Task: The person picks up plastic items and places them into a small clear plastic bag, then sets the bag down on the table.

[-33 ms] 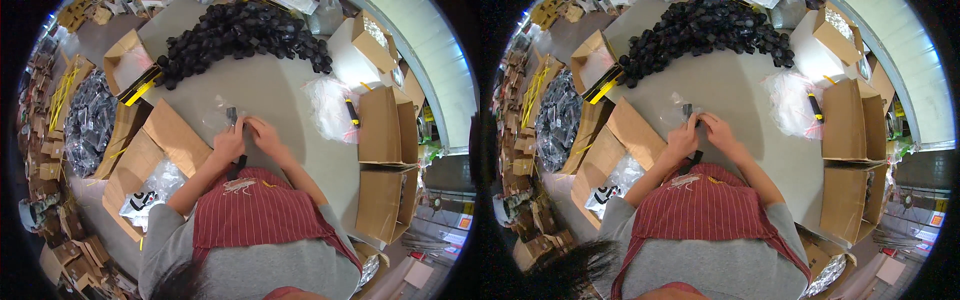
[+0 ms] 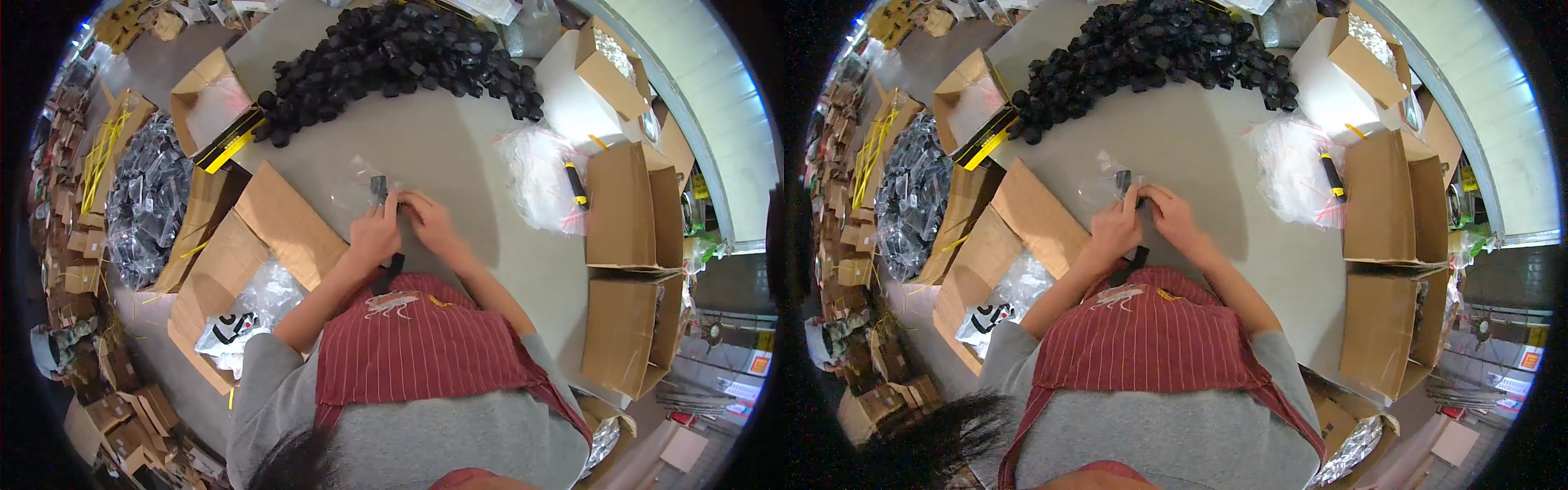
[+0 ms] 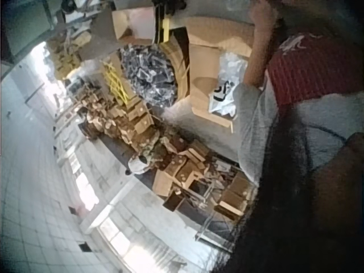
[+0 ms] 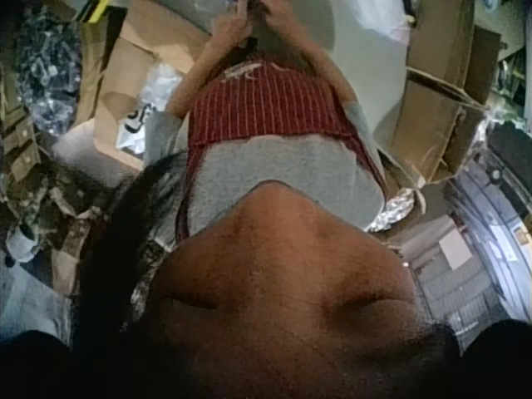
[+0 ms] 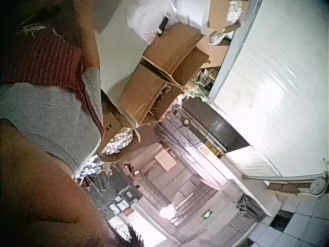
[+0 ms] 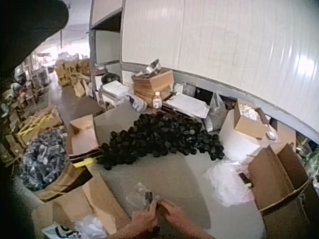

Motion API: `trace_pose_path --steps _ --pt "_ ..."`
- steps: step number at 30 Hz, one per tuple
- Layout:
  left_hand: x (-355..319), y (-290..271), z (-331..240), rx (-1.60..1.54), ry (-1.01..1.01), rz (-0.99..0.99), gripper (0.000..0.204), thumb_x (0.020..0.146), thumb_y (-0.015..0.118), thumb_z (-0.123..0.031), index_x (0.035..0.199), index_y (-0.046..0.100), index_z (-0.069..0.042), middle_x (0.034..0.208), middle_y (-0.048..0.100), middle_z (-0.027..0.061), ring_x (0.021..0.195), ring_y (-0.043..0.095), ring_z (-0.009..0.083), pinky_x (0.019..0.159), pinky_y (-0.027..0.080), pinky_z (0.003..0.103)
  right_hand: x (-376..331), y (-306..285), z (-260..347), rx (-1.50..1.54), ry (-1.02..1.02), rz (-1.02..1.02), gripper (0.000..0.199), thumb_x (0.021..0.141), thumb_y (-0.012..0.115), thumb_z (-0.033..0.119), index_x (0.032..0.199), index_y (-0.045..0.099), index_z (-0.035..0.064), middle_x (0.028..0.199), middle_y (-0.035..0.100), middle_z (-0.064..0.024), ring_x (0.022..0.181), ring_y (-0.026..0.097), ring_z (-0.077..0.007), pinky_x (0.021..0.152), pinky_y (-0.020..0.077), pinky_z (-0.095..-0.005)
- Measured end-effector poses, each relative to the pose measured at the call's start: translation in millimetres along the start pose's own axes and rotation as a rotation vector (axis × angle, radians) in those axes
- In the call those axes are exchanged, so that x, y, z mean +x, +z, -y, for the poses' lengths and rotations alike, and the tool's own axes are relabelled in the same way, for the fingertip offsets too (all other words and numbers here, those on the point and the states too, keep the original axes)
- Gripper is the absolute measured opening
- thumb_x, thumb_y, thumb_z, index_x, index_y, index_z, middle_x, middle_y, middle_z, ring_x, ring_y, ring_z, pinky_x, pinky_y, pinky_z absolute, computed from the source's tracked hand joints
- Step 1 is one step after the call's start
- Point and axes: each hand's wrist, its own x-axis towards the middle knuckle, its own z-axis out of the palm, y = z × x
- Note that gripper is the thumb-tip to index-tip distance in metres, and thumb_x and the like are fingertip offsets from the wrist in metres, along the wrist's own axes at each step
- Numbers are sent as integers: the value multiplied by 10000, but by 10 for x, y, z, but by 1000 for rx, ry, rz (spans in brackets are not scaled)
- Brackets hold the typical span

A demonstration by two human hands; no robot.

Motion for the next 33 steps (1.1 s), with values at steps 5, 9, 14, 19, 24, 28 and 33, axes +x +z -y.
trace_pose_path --steps 5,9,14,19,24,28,33 --pt "-9 -15 23 3 -46 -71 585 753 612 -103 1325 504 -41 795 655 114 707 651 281 544 525 401 -17 204 -85 110 -4 -16 277 840 655 96 1116 653 125 1018 677 -92 867 656 -312 705 540 -386" --pt "-74 -55 68 29 -32 -67 572 745 617 -99 1306 519 -43 776 644 101 721 646 279 560 527 392 21 194 -134 -156 -66 106 245 827 690 157 1071 681 155 949 678 -77 807 659 -293 647 532 -378" --pt "-57 -71 86 -55 31 -26 568 727 618 -107 1285 529 -39 765 634 94 685 638 260 571 526 381 229 201 -213 -341 -3 359 282 787 731 216 1058 672 164 928 675 -68 771 660 -290 711 530 -401" --pt "-106 -119 98 -192 57 -61 528 696 629 -83 1217 548 -46 740 619 81 667 633 248 556 510 372 677 -75 127 -411 -547 188 390 729 735 200 1072 583 98 1108 625 -91 1020 621 -287 917 471 -427" --pt "-97 -164 234 -244 191 -23 433 676 640 -51 1103 569 -60 695 579 67 651 617 259 565 501 370 430 179 -255 -148 -515 457 414 708 716 194 1074 559 81 1090 603 -103 1053 585 -299 909 472 -407" --pt "-170 -238 171 -265 241 12 357 682 639 -54 1033 590 -87 704 571 65 662 611 267 588 503 375 264 333 -148 -198 -396 365 249 753 662 200 934 548 73 952 619 -119 932 608 -320 815 484 -403" --pt "-139 -348 93 -240 259 -121 339 682 639 -50 1016 601 -95 719 580 69 691 616 260 599 504 378 303 449 -35 -204 -226 334 217 784 640 256 823 533 71 815 629 -109 818 627 -315 729 488 -418"
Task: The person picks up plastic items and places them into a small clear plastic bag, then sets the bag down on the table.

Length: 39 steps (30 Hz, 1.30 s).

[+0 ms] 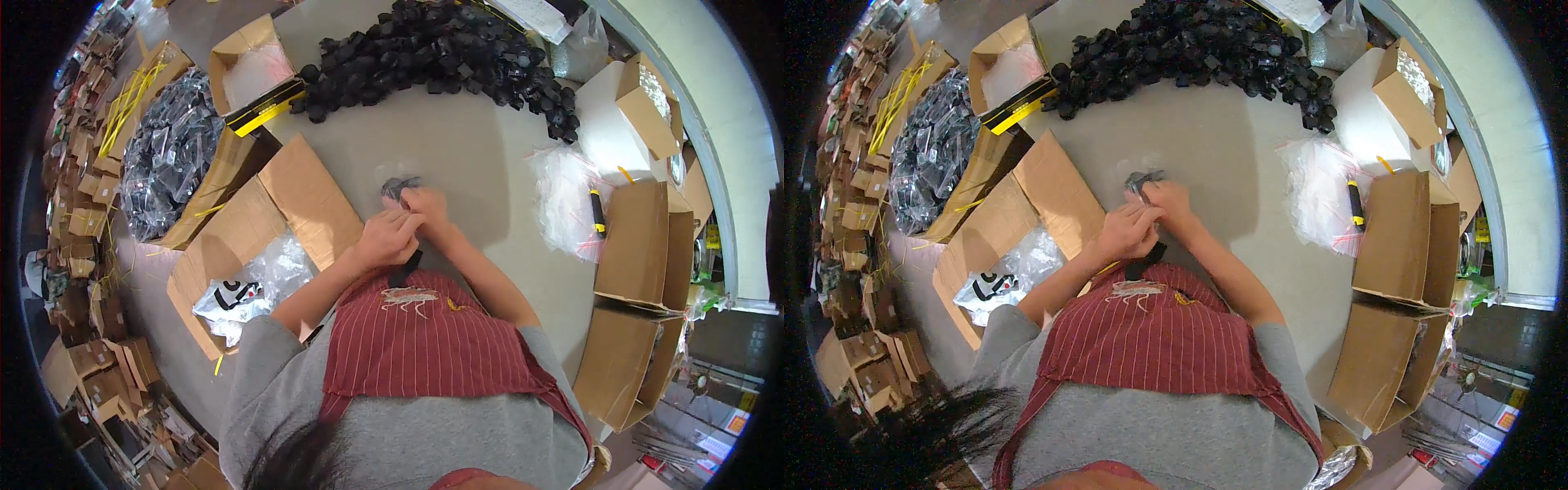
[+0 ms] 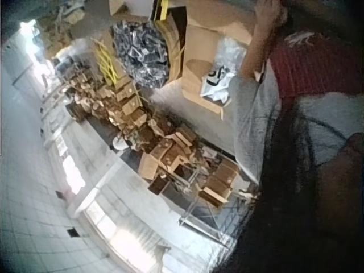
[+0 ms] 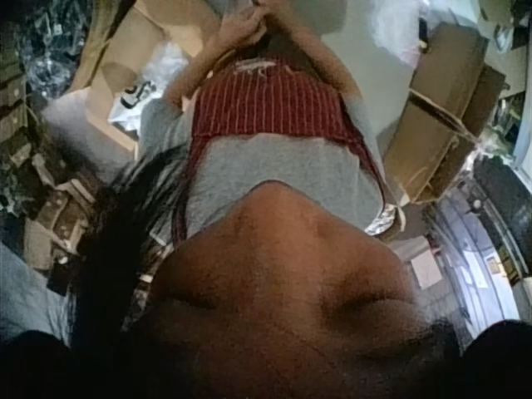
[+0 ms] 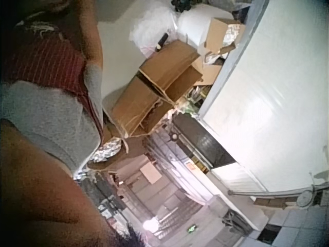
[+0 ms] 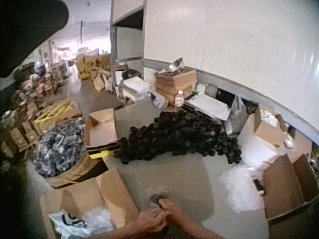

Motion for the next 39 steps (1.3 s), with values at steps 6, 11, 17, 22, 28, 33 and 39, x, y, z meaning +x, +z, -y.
trace_pose_path --steps 6,11,17,22,28,33,39 --pt "-68 40 146 176 -198 56 193 742 634 -116 923 574 -89 776 592 93 682 604 283 598 489 416 147 24 -58 -247 70 -75 240 825 664 288 838 541 82 783 655 -85 748 650 -278 708 497 -406" --pt "-242 178 229 315 -374 45 148 786 619 -160 880 557 -63 801 601 107 698 611 308 607 505 428 190 -83 -119 -367 -11 -150 250 821 688 283 861 545 82 772 663 -89 709 663 -272 722 514 -399" --pt "-94 383 121 302 -339 149 165 790 622 -178 859 537 -54 792 633 132 740 647 319 616 538 436 336 107 -367 -456 -44 -86 196 837 644 259 835 543 92 748 648 -96 676 645 -289 680 513 -409" --pt "173 288 371 306 -473 149 169 788 623 -179 858 532 -54 741 640 126 718 657 325 576 532 459 605 -51 -610 -355 235 -42 187 857 635 237 915 574 70 884 673 -109 858 646 -317 807 503 -432" --pt "47 494 765 461 -635 57 153 813 618 -173 844 509 -70 741 639 119 702 653 319 557 529 455 1084 -648 -1032 457 306 69 652 774 702 233 1374 467 131 1406 468 -162 1223 505 -369 1022 428 -421" --pt "8 600 712 423 -573 137 159 821 619 -175 867 503 -77 793 646 115 682 644 306 556 534 439 1520 -658 -1608 -187 254 91 716 811 688 265 1456 386 193 1537 332 -108 1308 417 -397 1069 373 -504" --pt "14 483 532 347 -556 107 180 794 593 -147 924 521 -45 775 623 127 715 656 316 588 552 430 1311 -417 -1367 -359 210 -31 446 868 647 221 1274 499 114 1353 466 -122 1188 476 -394 983 415 -503"
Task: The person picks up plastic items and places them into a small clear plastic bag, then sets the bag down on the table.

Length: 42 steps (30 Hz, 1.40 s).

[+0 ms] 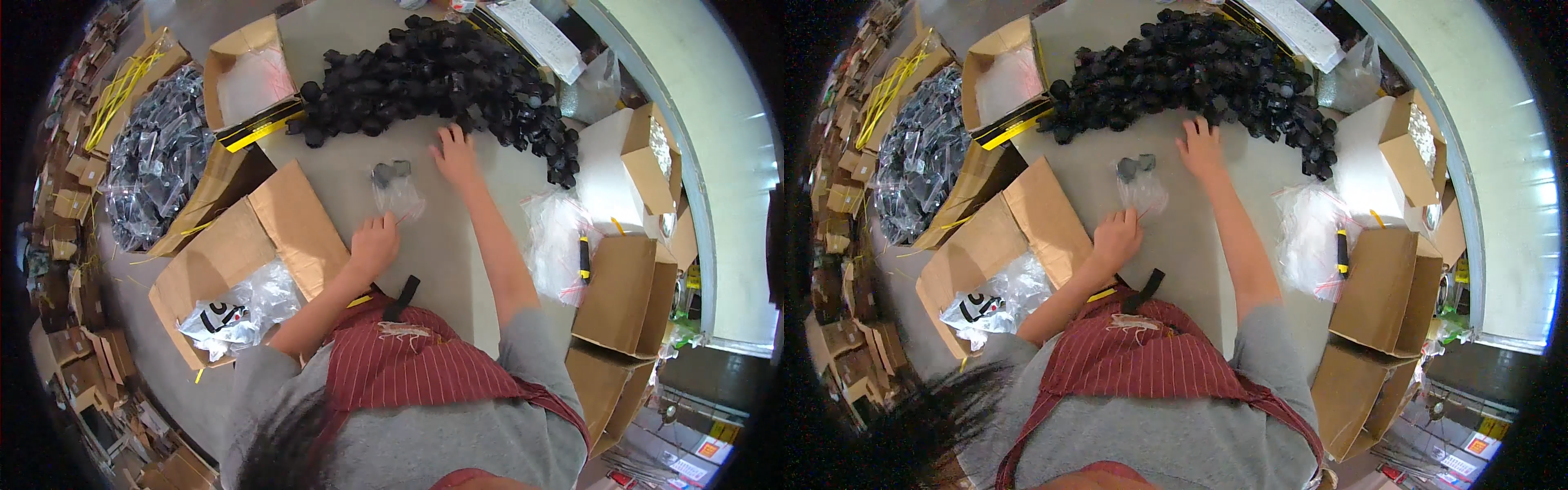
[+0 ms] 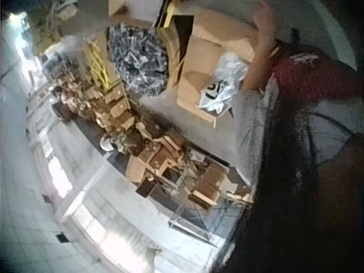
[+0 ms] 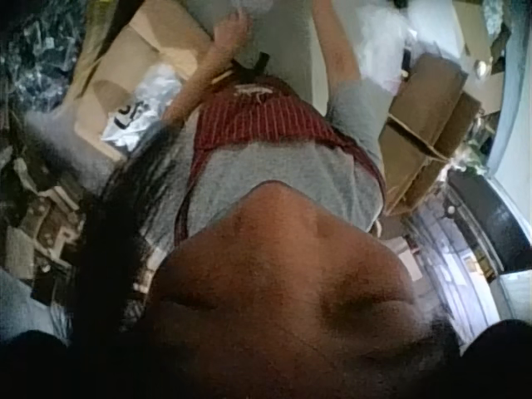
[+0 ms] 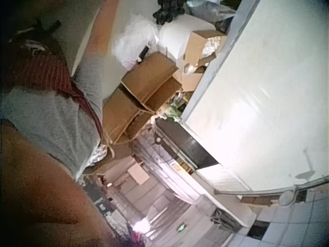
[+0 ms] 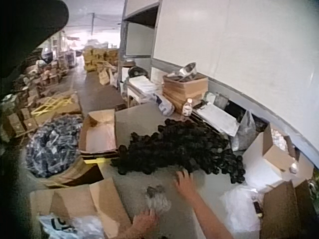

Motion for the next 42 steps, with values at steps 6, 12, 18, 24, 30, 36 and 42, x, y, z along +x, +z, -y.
trace_pose_path --steps 6,12,18,24,30,36,42 --pt "-246 -176 59 51 -105 149 135 838 576 -152 904 519 -49 743 647 176 662 650 363 594 539 463 -1066 -360 151 162 -163 -52 143 855 628 74 977 553 80 1078 580 -93 1068 540 -315 880 437 -457" --pt "-293 -318 -12 -48 -79 270 143 863 569 -170 888 494 -50 759 651 203 684 655 387 602 525 494 -1889 -835 422 430 -34 53 250 822 633 9 1045 555 91 1104 593 -97 938 589 -287 781 492 -380" --pt "-272 -395 -214 -104 -26 271 172 840 576 -167 893 497 -24 717 645 197 637 660 366 554 531 484 -2145 -1001 284 1450 850 119 272 835 568 50 1105 595 41 1029 654 -99 828 644 -204 738 523 -332" --pt "-376 -332 -253 -142 -17 205 174 908 561 -218 889 511 -52 680 636 183 596 631 389 546 496 505 -2182 -1094 415 1894 858 235 359 810 576 57 1163 583 -9 1070 651 -115 863 656 -212 764 538 -323" --pt "-335 -392 -356 -107 -4 155 164 924 549 -223 905 528 -61 680 640 183 589 635 371 534 494 500 -2176 -950 952 1431 370 157 378 806 629 3 1183 606 21 1106 669 -94 996 651 -194 882 524 -319" --pt "-405 -376 -369 -122 32 110 144 869 574 -168 939 527 -52 732 647 152 617 659 349 540 527 458 -2207 -711 1046 928 174 58 393 799 652 12 1187 618 68 1159 670 -110 1049 659 -245 906 516 -336" --pt "-514 -249 -354 -247 165 53 151 891 587 -193 974 534 -78 663 620 160 586 626 357 512 490 485 -2174 -565 1049 720 -8 -45 405 818 604 -28 1209 593 73 1178 644 -158 1067 626 -360 871 523 -386"
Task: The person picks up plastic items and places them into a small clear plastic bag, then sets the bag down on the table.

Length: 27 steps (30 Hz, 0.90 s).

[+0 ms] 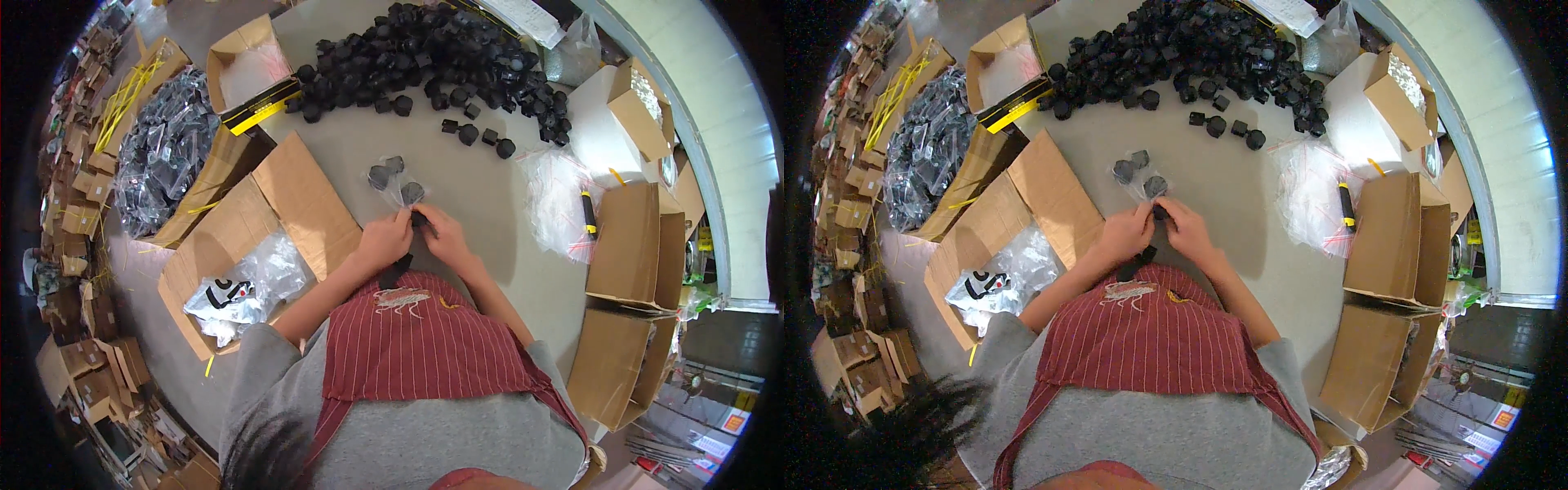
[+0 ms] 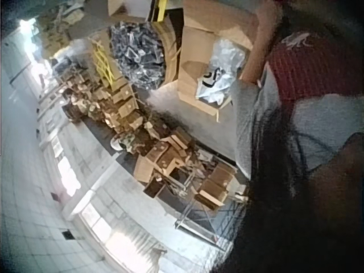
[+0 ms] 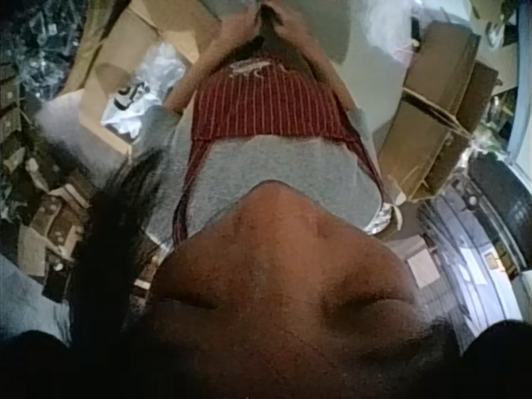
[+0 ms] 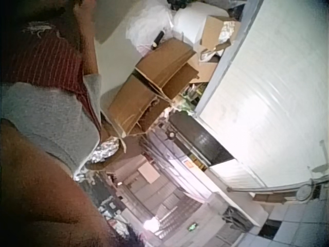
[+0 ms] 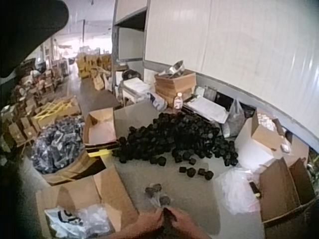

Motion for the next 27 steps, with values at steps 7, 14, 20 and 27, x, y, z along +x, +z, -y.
trace_pose_path --steps 7,14,20,27 --pt "-55 110 105 8 -57 28 179 871 598 -199 964 527 -64 685 644 156 568 636 349 504 504 466 61 107 -17 -83 29 -33 361 840 629 24 1189 569 92 1169 630 -141 1018 626 -375 800 533 -410" --pt "-48 70 174 33 -132 -30 165 875 606 -207 945 537 -74 678 647 151 562 639 345 491 498 459 131 198 -174 -97 66 -169 226 821 723 166 992 592 97 966 627 -65 789 645 -270 601 528 -354" --pt "-47 -32 47 -12 27 -53 178 850 641 -167 974 559 -70 674 627 134 571 627 326 483 482 446 208 252 -211 -538 -200 -157 181 812 731 214 785 590 105 826 599 -29 691 614 -222 521 486 -349" --pt "-25 0 57 -46 139 -132 268 839 629 -147 1083 586 -43 681 616 104 585 628 281 499 488 401 218 366 -231 -492 -160 -194 134 808 675 144 750 578 72 765 583 -70 710 598 -281 554 480 -371"
